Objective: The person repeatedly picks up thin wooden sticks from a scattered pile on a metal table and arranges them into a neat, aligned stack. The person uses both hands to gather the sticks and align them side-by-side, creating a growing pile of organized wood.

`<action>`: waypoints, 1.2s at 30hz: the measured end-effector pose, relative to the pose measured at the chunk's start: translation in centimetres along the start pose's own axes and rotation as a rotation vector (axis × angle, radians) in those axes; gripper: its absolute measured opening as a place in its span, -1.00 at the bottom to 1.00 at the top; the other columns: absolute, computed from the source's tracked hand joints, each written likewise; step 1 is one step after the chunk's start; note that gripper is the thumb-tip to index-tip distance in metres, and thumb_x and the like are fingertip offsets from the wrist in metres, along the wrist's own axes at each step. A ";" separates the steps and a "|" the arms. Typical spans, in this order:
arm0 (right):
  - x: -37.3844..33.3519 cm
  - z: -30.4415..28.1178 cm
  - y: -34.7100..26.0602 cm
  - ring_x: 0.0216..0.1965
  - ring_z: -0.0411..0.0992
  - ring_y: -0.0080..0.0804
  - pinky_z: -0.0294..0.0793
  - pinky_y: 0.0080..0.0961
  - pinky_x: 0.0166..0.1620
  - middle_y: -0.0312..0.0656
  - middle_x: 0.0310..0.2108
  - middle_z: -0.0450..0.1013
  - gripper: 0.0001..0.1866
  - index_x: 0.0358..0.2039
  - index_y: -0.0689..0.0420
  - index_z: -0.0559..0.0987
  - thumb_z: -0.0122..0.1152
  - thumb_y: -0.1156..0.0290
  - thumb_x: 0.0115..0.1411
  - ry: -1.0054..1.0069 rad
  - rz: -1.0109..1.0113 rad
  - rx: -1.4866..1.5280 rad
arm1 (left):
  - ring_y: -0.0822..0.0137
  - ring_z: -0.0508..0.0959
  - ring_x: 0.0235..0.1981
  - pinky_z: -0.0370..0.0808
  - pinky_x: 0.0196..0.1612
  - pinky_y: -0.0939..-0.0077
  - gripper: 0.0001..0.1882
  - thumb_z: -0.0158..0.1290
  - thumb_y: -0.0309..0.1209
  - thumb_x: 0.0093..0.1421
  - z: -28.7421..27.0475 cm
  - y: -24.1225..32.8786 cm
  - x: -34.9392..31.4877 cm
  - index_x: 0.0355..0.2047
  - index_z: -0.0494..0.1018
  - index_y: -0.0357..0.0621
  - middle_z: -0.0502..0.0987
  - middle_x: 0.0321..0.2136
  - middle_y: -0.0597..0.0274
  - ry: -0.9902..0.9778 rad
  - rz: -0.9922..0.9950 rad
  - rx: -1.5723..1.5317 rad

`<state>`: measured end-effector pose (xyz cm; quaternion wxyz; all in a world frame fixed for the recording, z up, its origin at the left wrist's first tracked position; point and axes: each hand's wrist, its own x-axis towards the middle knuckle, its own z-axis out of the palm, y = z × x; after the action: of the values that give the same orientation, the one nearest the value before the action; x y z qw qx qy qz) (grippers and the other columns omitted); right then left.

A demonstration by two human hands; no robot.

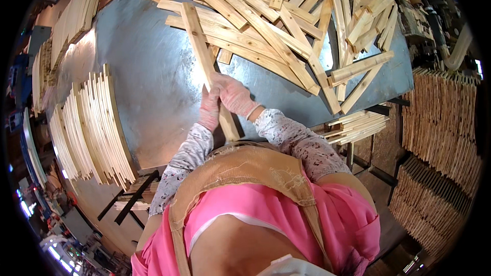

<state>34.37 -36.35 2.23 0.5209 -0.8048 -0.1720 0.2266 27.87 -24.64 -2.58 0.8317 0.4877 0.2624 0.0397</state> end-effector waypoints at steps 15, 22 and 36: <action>2.7 -17.4 7.6 0.26 0.40 0.17 0.44 0.03 0.30 0.08 0.20 0.52 -0.32 0.39 -0.01 0.46 0.34 0.20 0.25 0.401 0.066 -0.808 | 0.12 0.57 0.22 0.56 0.29 0.25 -0.27 0.31 -0.25 0.32 -28.7 15.9 -11.6 0.42 0.28 -0.06 0.38 0.34 0.01 0.919 -0.419 1.883; 19.5 -9.6 -3.3 0.06 0.56 0.15 0.52 0.05 0.17 0.13 0.01 0.59 -0.26 0.36 0.21 0.38 0.37 0.15 0.27 0.233 -0.043 -0.876 | 0.11 0.36 0.49 0.32 0.50 0.28 0.03 0.25 -0.27 0.36 -32.5 16.0 -12.9 0.66 -0.15 0.03 0.15 0.59 0.10 0.970 -0.650 1.775; 23.4 -17.6 -1.4 0.16 0.57 0.16 0.57 -0.04 0.23 0.17 0.14 0.57 -0.09 0.54 0.01 0.19 0.34 0.17 0.23 0.113 0.127 -1.114 | -0.03 0.39 0.45 0.35 0.49 0.16 -0.18 0.24 -0.40 0.37 -32.6 9.8 -14.8 0.55 0.15 -0.21 0.37 0.46 -0.09 0.865 0.138 1.293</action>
<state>63.53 -37.16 5.41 0.0109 -0.9779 -0.1888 0.0890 1.54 1.47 -1.21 0.2018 0.8318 0.5036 0.1171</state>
